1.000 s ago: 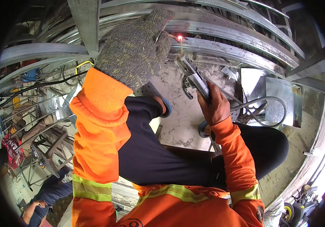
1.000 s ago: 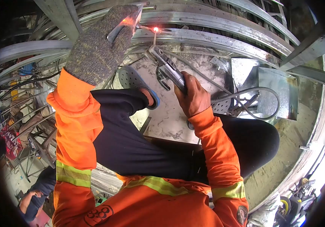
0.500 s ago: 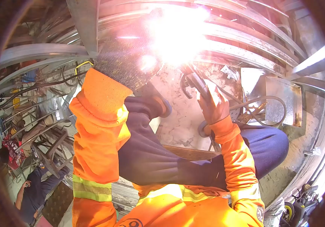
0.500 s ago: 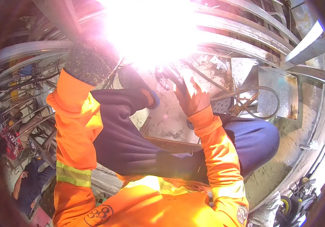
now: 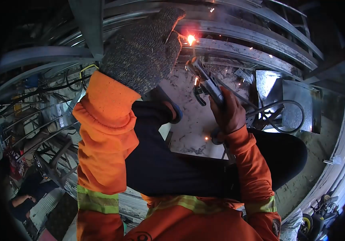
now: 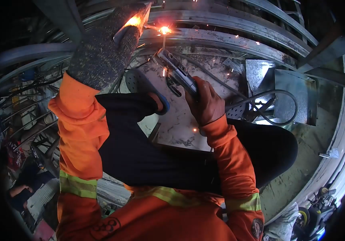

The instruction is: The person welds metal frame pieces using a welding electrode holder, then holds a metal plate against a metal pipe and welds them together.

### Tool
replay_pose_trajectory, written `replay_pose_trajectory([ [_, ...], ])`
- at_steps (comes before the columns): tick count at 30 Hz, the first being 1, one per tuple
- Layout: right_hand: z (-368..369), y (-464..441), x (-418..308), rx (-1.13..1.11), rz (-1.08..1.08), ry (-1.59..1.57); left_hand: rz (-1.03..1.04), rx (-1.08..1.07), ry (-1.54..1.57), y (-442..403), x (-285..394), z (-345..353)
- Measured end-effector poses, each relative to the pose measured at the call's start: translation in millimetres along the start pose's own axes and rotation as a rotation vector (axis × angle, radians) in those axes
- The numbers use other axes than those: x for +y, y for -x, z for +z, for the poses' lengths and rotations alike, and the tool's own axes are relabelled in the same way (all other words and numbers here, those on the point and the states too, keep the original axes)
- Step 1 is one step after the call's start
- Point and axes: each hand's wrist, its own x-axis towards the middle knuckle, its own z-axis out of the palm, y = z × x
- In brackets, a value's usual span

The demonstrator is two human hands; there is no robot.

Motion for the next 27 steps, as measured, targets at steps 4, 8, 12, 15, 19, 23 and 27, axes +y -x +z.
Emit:
replay_pose_trajectory([
  [4,-1,-1,0,-0.034,0.056,0.004,0.109,0.106,0.024,2,-9,6],
  [8,-1,-1,1,-0.038,0.072,-0.003,-0.137,-0.027,0.003,5,-1,7],
  [12,-2,-1,-1,-0.043,0.07,-0.008,-0.223,-0.101,0.119,0,6,0],
  [15,-3,-1,-3,-0.058,0.078,-0.018,-0.193,-0.084,0.092,0,5,0],
  [19,-2,0,-1,-0.07,0.078,-0.014,-0.151,-0.061,0.057,2,3,3],
  [23,-1,-1,0,-0.064,0.068,-0.023,-0.109,-0.037,0.02,4,-2,7],
  [27,-2,-2,0,-0.081,0.08,-0.03,-0.064,-0.015,-0.016,8,-10,15],
])
